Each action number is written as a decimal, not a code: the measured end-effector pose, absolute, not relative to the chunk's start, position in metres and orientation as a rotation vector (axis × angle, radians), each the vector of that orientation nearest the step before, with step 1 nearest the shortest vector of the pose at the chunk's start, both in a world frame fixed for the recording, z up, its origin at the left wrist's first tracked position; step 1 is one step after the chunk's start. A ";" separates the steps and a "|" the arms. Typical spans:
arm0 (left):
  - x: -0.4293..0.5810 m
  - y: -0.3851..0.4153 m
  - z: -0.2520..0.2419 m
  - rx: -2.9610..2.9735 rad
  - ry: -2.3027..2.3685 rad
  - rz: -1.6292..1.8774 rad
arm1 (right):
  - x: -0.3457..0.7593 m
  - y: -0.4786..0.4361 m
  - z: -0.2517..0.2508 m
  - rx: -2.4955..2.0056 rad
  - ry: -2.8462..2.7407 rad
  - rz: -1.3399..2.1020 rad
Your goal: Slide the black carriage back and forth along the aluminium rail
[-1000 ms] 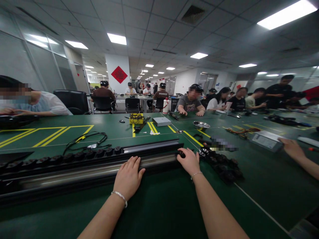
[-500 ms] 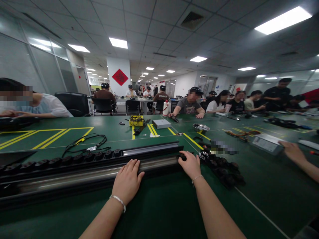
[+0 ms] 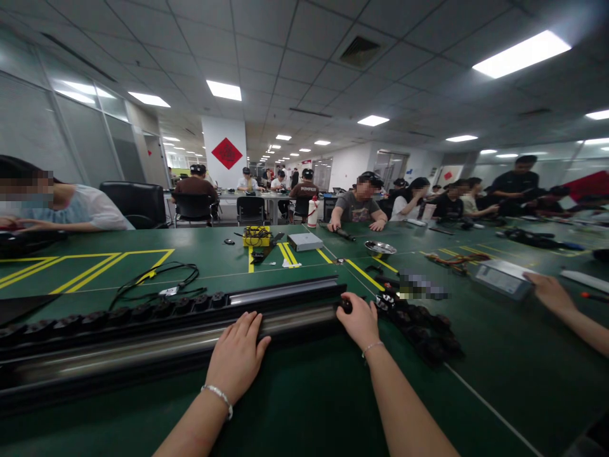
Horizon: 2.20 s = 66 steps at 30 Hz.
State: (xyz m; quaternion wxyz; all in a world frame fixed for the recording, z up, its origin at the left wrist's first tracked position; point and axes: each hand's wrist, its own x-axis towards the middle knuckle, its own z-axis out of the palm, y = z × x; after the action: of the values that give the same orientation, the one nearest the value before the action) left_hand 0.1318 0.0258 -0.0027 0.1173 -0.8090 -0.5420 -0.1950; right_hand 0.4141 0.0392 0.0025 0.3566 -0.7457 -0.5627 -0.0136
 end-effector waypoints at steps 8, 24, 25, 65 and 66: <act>0.132 0.026 -0.004 -2.368 -1.606 -0.601 | 0.413 0.038 0.004 -1.931 -1.443 -0.028; 0.132 0.024 -0.001 -2.369 -1.586 -0.587 | 0.412 0.038 0.003 -1.925 -1.441 -0.060; 0.132 0.024 -0.001 -2.371 -1.582 -0.591 | 0.412 0.038 0.003 -1.936 -1.439 -0.071; 0.132 0.025 -0.001 -2.384 -1.585 -0.607 | 0.418 0.036 0.006 -2.023 -1.472 -0.064; 0.131 0.026 -0.002 -2.385 -1.580 -0.606 | 0.419 0.036 0.006 -2.022 -1.471 -0.066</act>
State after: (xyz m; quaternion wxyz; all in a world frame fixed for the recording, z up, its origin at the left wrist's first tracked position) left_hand 0.1314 0.0257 -0.0019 0.1082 -0.8108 -0.5371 -0.2059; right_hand 0.4187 0.0362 0.0056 0.3146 -0.7674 -0.5581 -0.0250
